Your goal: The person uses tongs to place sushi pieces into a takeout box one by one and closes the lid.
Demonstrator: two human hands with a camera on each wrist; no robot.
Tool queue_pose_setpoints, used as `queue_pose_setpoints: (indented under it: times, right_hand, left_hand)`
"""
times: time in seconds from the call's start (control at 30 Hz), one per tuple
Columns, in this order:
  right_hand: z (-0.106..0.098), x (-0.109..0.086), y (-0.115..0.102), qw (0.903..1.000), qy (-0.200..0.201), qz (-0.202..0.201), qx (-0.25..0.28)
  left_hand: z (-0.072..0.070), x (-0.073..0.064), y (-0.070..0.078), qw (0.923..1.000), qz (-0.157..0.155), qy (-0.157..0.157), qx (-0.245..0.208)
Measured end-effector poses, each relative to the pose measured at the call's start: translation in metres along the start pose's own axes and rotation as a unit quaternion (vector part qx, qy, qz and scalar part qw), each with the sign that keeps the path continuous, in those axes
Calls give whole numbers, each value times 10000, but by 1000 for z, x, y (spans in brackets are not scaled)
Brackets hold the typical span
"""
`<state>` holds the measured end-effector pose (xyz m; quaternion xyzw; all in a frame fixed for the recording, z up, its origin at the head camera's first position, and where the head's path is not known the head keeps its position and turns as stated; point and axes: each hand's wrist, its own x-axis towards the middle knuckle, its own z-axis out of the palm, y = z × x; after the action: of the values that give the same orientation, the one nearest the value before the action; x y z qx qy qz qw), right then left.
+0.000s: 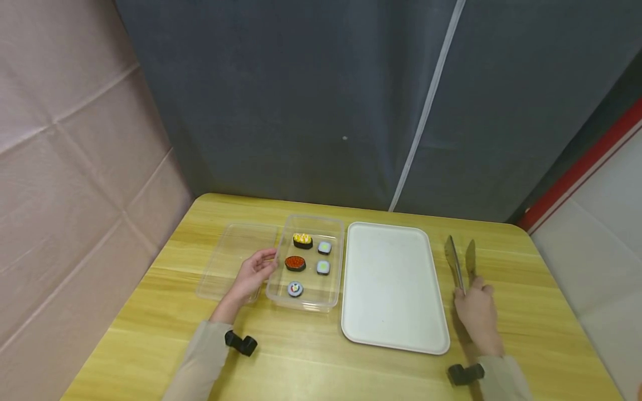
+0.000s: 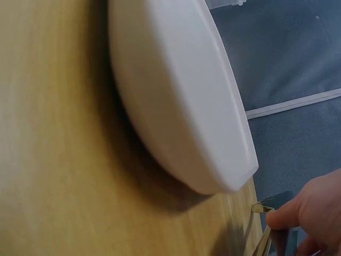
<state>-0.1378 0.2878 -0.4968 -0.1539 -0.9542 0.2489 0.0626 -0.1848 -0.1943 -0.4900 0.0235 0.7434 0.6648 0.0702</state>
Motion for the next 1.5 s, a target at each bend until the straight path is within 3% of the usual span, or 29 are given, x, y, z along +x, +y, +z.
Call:
queue_pose_setpoints:
  times: [0.3,0.43,0.63,0.87,1.03,1.3,1.5]
  right_hand:
    - [1,-1,-1,9998,135,-115,7]
    - [-1,-4,-10,9979,434,-431,190]
    - [-7,-7,-32,9861,1176,-1012,587]
    - [-16,-14,-65,9717,1235,-1536,1300]
    - [-10,-19,-89,9547,1481,-2034,1591]
    - [17,-26,-126,9064,1903,-3133,2101]
    - [32,-38,-160,8935,1649,-3456,2345]
  left_hand:
    - [-1,-3,-1,9999,51,83,58]
    - [-3,-5,2,9997,110,229,52]
    - [-9,-10,10,9986,336,381,155]
    - [-26,-15,12,9965,592,577,145]
    - [-40,-20,8,9948,684,746,123]
    - [-57,-28,8,9904,786,1113,214]
    - [-69,-35,-3,9855,883,1450,1]
